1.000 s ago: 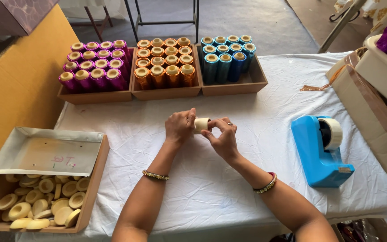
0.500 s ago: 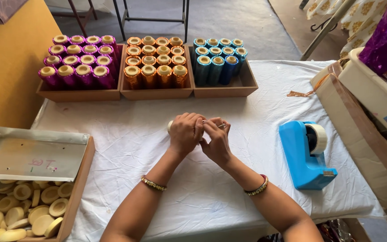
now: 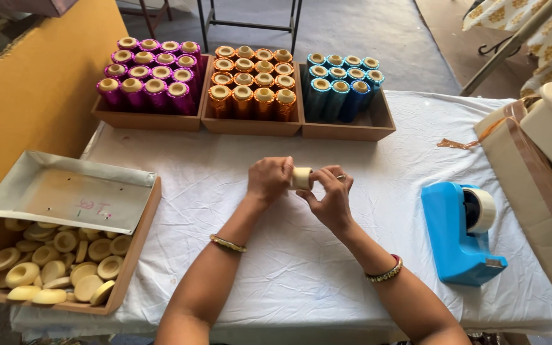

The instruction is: The person wraps a blue metallic sheet around a cylindrical object and secures it with tape. They then use a cloth to wipe the surface of a beige cylindrical object before placing it into a box.

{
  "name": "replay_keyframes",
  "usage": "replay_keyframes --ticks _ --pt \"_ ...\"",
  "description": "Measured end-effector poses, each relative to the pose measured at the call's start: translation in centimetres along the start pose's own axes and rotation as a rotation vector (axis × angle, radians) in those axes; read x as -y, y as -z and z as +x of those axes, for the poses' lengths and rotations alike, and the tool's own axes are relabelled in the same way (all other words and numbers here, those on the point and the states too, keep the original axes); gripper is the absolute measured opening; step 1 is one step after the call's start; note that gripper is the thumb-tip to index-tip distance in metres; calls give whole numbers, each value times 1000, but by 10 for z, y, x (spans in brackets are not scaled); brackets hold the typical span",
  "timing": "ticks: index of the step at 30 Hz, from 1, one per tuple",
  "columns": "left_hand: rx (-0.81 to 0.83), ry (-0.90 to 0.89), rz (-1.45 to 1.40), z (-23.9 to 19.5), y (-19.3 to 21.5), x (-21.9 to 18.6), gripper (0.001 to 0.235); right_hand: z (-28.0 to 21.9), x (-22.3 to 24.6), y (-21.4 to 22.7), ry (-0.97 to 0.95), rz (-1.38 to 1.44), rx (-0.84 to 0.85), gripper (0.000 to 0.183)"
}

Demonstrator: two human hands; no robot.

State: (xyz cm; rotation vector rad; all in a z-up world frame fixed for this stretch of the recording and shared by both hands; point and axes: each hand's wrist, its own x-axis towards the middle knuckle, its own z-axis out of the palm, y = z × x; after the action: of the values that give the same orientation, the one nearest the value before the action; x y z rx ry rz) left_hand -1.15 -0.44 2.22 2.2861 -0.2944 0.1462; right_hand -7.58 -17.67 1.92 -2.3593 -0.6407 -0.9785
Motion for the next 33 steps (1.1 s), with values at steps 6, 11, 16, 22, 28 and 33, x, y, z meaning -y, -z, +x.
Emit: replay_keyframes --ticks 6,11,16,22,28,33 --pt "-299 -414 -23 -6 -11 -30 42 2 -9 -5 -303 178 58 20" --pt "15 -196 -233 27 -6 -28 53 36 -4 19 355 -154 -33 15" --pt "62 -130 -195 44 -21 35 54 26 -41 3 451 -304 5 15" --pt "-135 -268 0 20 -10 25 51 16 -13 -1 -77 -7 40 28" --pt "-238 -459 222 10 -6 2 44 -1 -29 -22 -182 121 41 22" --pt "-193 -629 0 3 -5 -29 46 8 -22 -6 288 -131 -50 12"
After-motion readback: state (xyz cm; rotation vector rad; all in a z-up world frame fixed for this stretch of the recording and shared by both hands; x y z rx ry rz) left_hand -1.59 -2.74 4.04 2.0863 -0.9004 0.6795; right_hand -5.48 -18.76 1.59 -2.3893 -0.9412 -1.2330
